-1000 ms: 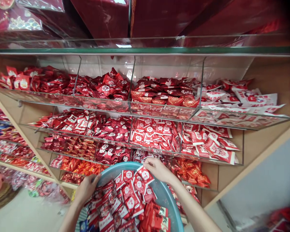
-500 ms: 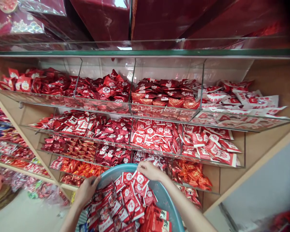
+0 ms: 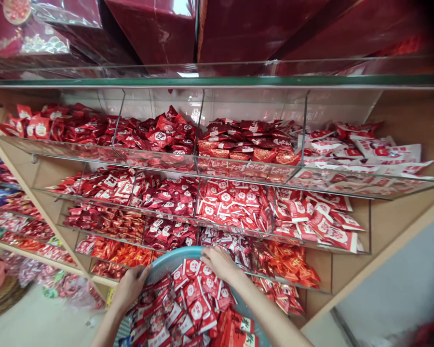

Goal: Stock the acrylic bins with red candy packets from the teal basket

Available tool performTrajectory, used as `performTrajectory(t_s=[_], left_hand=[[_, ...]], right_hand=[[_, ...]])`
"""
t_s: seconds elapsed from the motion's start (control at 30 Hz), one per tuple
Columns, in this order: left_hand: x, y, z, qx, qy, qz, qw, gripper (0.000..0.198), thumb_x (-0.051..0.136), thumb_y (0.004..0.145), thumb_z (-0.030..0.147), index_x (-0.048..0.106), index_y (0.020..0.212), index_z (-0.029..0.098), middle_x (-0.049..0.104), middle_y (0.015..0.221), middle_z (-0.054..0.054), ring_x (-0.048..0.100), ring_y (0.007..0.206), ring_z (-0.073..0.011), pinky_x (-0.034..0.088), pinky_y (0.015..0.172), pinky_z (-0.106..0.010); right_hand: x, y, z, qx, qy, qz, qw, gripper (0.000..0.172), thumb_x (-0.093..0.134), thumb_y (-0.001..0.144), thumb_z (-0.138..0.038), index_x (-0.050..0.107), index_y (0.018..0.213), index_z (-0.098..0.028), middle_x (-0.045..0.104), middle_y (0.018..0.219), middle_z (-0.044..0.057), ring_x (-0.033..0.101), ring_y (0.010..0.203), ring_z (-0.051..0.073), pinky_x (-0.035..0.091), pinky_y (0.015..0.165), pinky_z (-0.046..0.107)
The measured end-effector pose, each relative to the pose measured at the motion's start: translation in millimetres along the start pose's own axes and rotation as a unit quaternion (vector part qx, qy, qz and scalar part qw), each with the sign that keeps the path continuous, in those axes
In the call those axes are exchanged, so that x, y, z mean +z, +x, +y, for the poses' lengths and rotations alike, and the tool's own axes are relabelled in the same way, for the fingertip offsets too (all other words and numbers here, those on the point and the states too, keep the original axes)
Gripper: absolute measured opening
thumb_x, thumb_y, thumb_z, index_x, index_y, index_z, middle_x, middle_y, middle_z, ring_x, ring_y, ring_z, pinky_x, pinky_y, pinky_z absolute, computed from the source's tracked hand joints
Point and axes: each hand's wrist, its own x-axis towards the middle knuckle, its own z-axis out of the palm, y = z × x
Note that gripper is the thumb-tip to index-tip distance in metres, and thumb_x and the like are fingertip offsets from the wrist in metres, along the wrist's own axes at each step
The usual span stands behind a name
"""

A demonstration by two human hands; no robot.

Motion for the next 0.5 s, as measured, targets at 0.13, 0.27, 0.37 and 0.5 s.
performTrajectory(t_s=[0.13,0.27,0.37,0.5], left_hand=[[-1.2,-2,3,-0.009,0.006,0.0,1.0,0.045,0.032,0.079,0.054,0.057,0.068,0.019,0.057,0.061,0.0,0.055,0.064,-0.0155,0.036,0.056,-0.02],[-1.9,-3,5,-0.003,-0.005,0.006,1.0,0.045,0.034,0.078,0.055,0.058,0.066,0.019,0.057,0.058,0.001,0.055,0.061,-0.0155,0.036,0.055,-0.02],[-1.6,-3,5,-0.002,-0.018,0.021,1.0,0.042,0.039,0.075,0.054,0.059,0.064,0.019,0.056,0.055,0.002,0.055,0.058,-0.0151,0.036,0.052,-0.02],[-0.8,-3,3,-0.001,-0.029,0.029,0.999,0.039,0.041,0.074,0.053,0.061,0.066,0.02,0.058,0.056,0.002,0.055,0.057,-0.0147,0.037,0.052,-0.02]], right_hand=[[-7,-16,2,-0.02,0.032,0.02,0.999,0.027,0.042,0.085,-0.038,0.058,0.1,-0.023,0.063,0.095,0.003,0.056,0.092,0.017,0.038,0.076,0.024],[-10,-30,6,-0.019,0.046,0.005,0.999,0.038,0.055,0.074,-0.046,0.054,0.105,-0.024,0.057,0.105,0.003,0.056,0.088,0.017,0.04,0.072,0.024],[-6,-33,8,-0.021,0.043,0.0,0.999,0.044,0.06,0.07,-0.043,0.05,0.109,-0.025,0.053,0.111,0.004,0.056,0.091,0.019,0.04,0.075,0.026],[2,-32,9,-0.015,0.043,0.011,0.999,0.041,0.057,0.074,-0.033,0.047,0.113,-0.024,0.051,0.112,0.005,0.054,0.097,0.02,0.039,0.079,0.027]])
